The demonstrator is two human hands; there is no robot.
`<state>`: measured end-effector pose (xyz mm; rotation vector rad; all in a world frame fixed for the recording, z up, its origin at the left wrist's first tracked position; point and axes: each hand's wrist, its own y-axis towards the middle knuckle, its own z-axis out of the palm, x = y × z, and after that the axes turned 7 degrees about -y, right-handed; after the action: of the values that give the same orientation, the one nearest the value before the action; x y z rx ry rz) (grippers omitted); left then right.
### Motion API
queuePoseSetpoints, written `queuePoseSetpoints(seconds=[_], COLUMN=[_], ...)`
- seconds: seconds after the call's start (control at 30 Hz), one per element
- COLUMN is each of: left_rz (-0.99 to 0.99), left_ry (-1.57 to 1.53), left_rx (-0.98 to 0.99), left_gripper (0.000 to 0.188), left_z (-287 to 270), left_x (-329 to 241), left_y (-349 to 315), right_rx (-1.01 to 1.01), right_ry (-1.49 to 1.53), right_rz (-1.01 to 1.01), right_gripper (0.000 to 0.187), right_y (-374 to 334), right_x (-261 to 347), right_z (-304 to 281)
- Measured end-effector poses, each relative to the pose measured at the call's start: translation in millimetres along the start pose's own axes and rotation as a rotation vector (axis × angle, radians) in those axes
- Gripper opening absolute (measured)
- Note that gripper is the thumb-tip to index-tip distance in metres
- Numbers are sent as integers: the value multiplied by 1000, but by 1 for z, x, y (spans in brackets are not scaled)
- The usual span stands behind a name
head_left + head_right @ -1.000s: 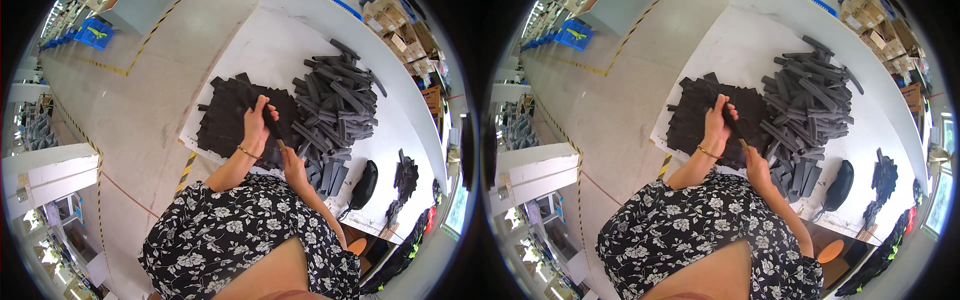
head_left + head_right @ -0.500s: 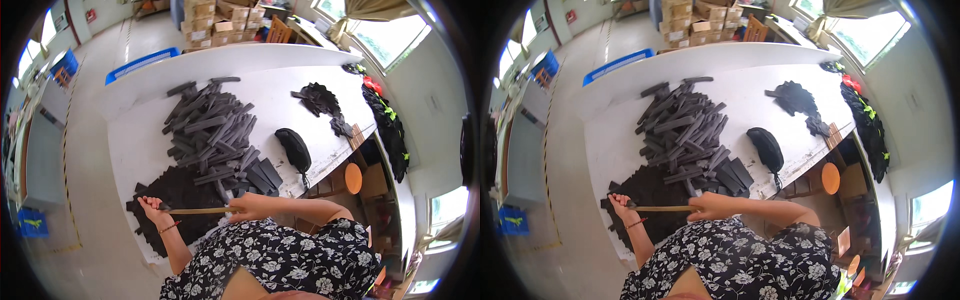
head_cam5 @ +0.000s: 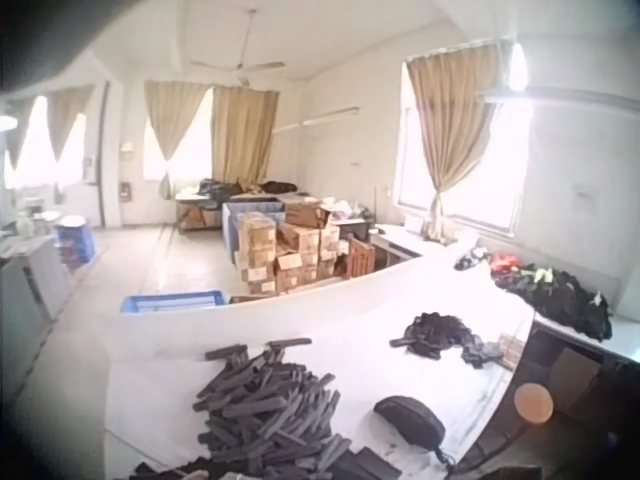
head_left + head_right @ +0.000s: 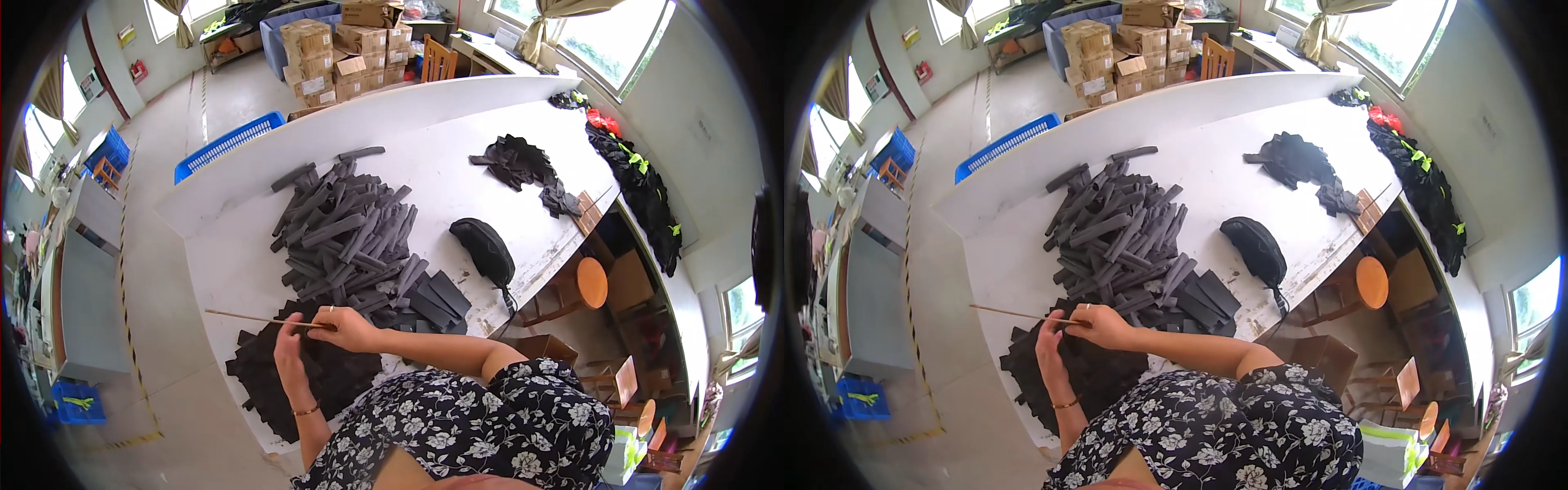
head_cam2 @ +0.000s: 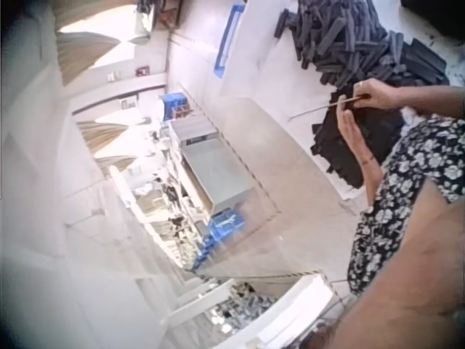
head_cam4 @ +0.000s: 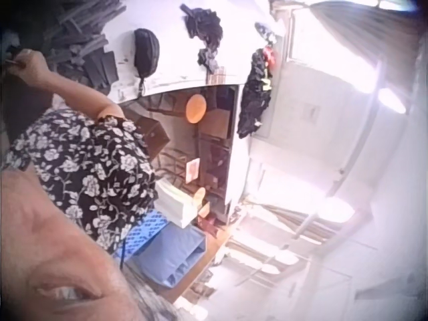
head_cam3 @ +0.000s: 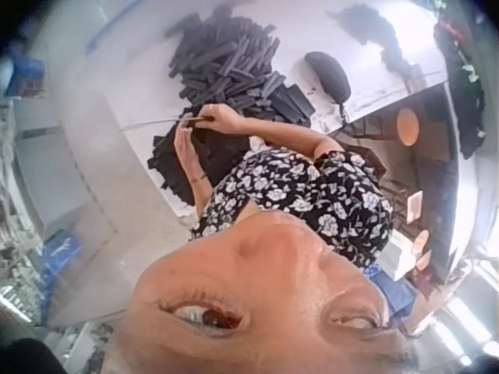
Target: The person inserts a thin wooden stick into a slot on a dark foam piece and then places the assembled unit onto a growing pile on the table. This repetitive assembly process continues throughout the video, with the person handling the foam pieces and sticks one at a time.
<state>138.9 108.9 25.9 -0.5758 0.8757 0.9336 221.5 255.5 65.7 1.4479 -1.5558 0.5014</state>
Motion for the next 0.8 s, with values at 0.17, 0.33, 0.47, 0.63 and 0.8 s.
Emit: queuePoseSetpoints(seconds=[0.17, 0.33, 0.47, 0.63, 0.8], left_rz=[-246, -238, -365, 331, 102], left_ry=[169, 82, 197, 56, -54], left_rx=[274, 371, 485, -67, 59], left_gripper=[28, 31, 30, 15, 14], left_z=[22, 40, 6, 44, 34], left_x=[-2, 30, 53, -31, -25], left_y=[-7, -45, -80, -11, 17], right_rx=[-194, -611, -459, -17, 50], right_ry=[-5, 78, 540, 279, 273], right_rz=[-14, 49, 202, 345, 298], right_gripper=[11, 15, 23, 26, 26], right_y=[12, 64, 102, 70, 56], right_x=[-1, 4, 3, 30, 17], right_z=[-8, -51, -116, -63, -29])
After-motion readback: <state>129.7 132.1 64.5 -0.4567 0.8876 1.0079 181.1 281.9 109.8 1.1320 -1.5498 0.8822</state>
